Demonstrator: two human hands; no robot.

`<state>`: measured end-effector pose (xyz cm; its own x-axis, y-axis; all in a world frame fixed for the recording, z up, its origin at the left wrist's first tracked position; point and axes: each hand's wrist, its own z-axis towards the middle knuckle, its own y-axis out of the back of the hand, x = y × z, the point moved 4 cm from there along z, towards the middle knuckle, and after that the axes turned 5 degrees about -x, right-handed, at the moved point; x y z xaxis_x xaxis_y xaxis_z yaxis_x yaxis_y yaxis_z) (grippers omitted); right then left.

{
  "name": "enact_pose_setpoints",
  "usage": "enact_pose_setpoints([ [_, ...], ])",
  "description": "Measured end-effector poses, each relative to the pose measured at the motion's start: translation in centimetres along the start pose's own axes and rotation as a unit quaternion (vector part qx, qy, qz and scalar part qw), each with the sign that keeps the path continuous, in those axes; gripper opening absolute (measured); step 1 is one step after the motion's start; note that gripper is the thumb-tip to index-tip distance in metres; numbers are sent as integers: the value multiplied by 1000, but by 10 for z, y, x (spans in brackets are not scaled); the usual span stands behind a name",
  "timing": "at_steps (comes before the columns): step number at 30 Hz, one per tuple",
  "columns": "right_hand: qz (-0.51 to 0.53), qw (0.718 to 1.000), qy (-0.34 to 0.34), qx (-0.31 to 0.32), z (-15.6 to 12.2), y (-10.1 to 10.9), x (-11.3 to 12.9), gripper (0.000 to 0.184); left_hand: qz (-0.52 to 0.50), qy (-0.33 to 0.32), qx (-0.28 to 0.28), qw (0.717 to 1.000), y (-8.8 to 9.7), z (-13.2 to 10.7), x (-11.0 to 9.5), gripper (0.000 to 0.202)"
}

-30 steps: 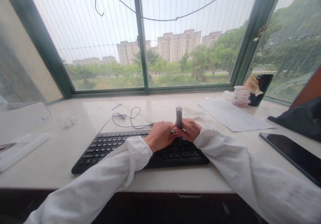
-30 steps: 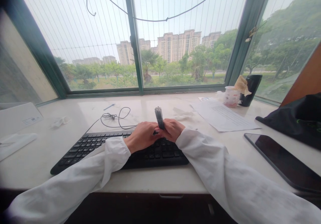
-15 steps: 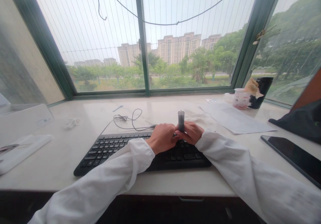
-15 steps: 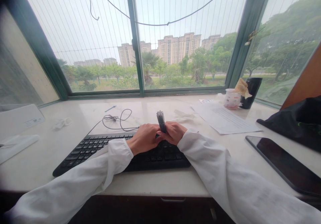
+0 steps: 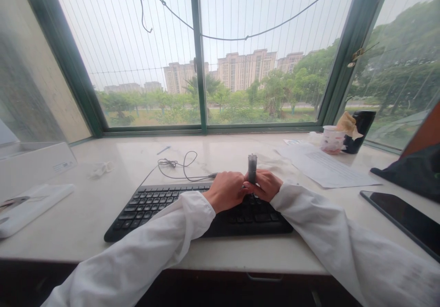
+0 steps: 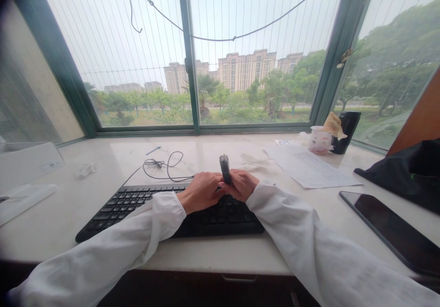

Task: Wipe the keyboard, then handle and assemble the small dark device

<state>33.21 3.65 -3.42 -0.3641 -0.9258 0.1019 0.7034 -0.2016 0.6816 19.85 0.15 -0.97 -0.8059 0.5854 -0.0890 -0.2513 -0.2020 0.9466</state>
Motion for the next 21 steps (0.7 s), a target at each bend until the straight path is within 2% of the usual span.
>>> enact_pose_setpoints([
  [6,1,1000,-20,-5,-1,0,-2,38,0,10,11,1000,0,0,-1,28],
  [14,-2,999,24,-24,2,4,5,36,3,0,5,1000,-1,1,-1,29],
  [16,10,1000,-4,-17,2,2,2,38,6,1,-3,1000,-3,1,1,29],
  [21,56,986,-152,38,5,1,-7,48,-19,-8,-26,999,-3,3,10,23],
])
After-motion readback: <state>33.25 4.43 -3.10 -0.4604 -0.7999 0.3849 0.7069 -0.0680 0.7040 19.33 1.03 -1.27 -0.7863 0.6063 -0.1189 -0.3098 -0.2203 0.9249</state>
